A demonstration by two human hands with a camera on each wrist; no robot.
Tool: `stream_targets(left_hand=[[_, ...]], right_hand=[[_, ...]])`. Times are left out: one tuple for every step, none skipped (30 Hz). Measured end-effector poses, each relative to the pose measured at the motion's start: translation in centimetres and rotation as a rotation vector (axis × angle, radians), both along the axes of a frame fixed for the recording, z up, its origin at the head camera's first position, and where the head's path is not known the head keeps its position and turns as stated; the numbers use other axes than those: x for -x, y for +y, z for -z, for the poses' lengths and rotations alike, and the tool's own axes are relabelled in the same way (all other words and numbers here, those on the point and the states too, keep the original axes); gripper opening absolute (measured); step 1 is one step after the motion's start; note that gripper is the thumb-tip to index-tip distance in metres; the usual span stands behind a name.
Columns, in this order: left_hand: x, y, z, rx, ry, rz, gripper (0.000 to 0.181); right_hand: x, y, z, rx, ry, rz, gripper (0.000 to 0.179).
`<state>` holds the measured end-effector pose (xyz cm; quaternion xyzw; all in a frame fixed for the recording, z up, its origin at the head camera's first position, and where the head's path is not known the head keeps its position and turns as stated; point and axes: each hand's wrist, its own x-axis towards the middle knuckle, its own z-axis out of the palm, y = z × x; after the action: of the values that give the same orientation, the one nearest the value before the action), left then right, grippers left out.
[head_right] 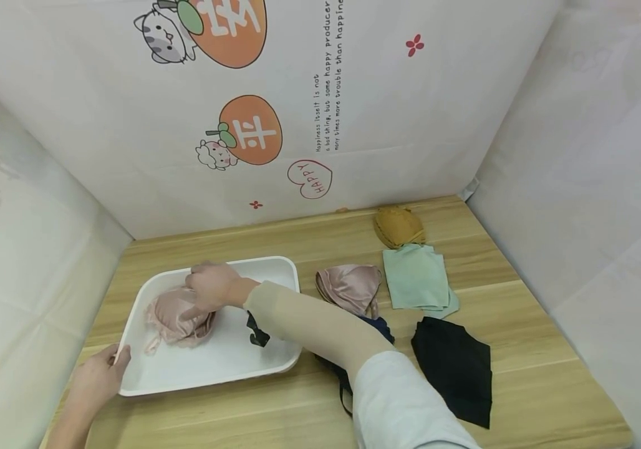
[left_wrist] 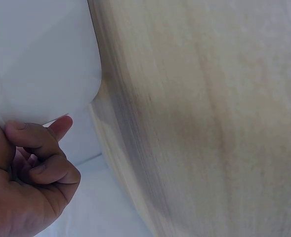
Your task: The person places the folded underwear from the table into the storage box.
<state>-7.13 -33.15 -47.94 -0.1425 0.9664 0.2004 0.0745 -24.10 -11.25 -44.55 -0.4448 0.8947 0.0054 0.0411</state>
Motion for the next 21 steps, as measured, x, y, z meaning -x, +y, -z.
stream_targets(left_hand=[[0.0,0.0,0.0,0.0,0.002,-0.001,0.06],[0.0,0.0,0.0,0.0,0.002,-0.001,0.06],[0.0,0.0,0.0,0.001,0.004,0.0,0.059],[0.0,0.0,0.0,0.001,0.005,0.002,0.059],[0.0,0.0,0.0,0.001,0.005,0.002,0.058],[0.0,-0.1,0.0,-0.001,0.004,0.003,0.058],[0.0,-0.1,0.0,-0.001,0.003,0.004,0.059],[0.0,-0.1,0.0,-0.003,0.002,0.004,0.059],[0.0,-0.1,0.0,-0.003,0.0,0.003,0.059],[0.0,-0.1,0.0,-0.005,-0.002,0.002,0.059],[0.0,-0.1,0.0,-0.008,-0.006,-0.001,0.06],[0.0,-0.1,0.0,-0.007,-0.006,-0.002,0.06],[0.0,-0.1,0.0,-0.004,-0.005,-0.003,0.059],[0.0,-0.1,0.0,-0.003,-0.004,-0.005,0.059],[0.0,-0.1,0.0,0.001,-0.001,-0.005,0.059],[0.0,-0.1,0.0,0.003,0.003,-0.005,0.058],[-0.1,0.0,0.0,0.006,0.006,-0.002,0.058],[-0.1,0.0,-0.1,0.01,0.012,0.0,0.058],[-0.1,0.1,-0.1,0.009,0.012,0.001,0.058],[-0.1,0.1,-0.1,0.01,0.012,0.004,0.058],[-0.1,0.1,-0.1,0.008,0.01,0.007,0.058]], right_hand=[[-0.1,0.2,-0.2,0.01,0.008,-0.011,0.07],[-0.1,0.3,-0.5,0.021,0.01,-0.017,0.07],[-0.2,0.5,-0.7,0.032,0.016,-0.024,0.069],[-0.2,0.6,-0.9,0.047,0.02,-0.033,0.068],[-0.3,0.8,-1.1,0.059,0.025,-0.041,0.067],[-0.3,0.9,-1.3,0.071,0.027,-0.049,0.065],[-0.3,1.1,-1.4,0.08,0.027,-0.051,0.065],[-0.4,1.2,-1.6,0.087,0.027,-0.052,0.064],[-0.4,1.3,-1.7,0.093,0.024,-0.051,0.064],[-0.4,1.4,-1.9,0.095,0.021,-0.05,0.064],[-0.4,1.5,-2.0,0.093,0.013,-0.046,0.065],[-0.3,1.6,-2.1,0.094,0.011,-0.041,0.064],[-0.3,1.7,-2.2,0.094,0.011,-0.034,0.065],[-0.2,1.8,-2.3,0.097,0.008,-0.03,0.065],[-0.2,1.9,-2.4,0.1,0.006,-0.026,0.065],[-0.1,2.0,-2.5,0.104,0.006,-0.025,0.065],[-0.1,2.1,-2.6,0.111,-0.001,-0.022,0.065],[-0.1,2.3,-2.7,0.117,-0.002,-0.018,0.065],[-0.1,2.5,-2.8,0.118,-0.009,-0.014,0.066],[-0.1,2.6,-2.9,0.119,-0.015,-0.011,0.066],[-0.2,2.8,-3.0,0.121,-0.018,-0.007,0.066]])
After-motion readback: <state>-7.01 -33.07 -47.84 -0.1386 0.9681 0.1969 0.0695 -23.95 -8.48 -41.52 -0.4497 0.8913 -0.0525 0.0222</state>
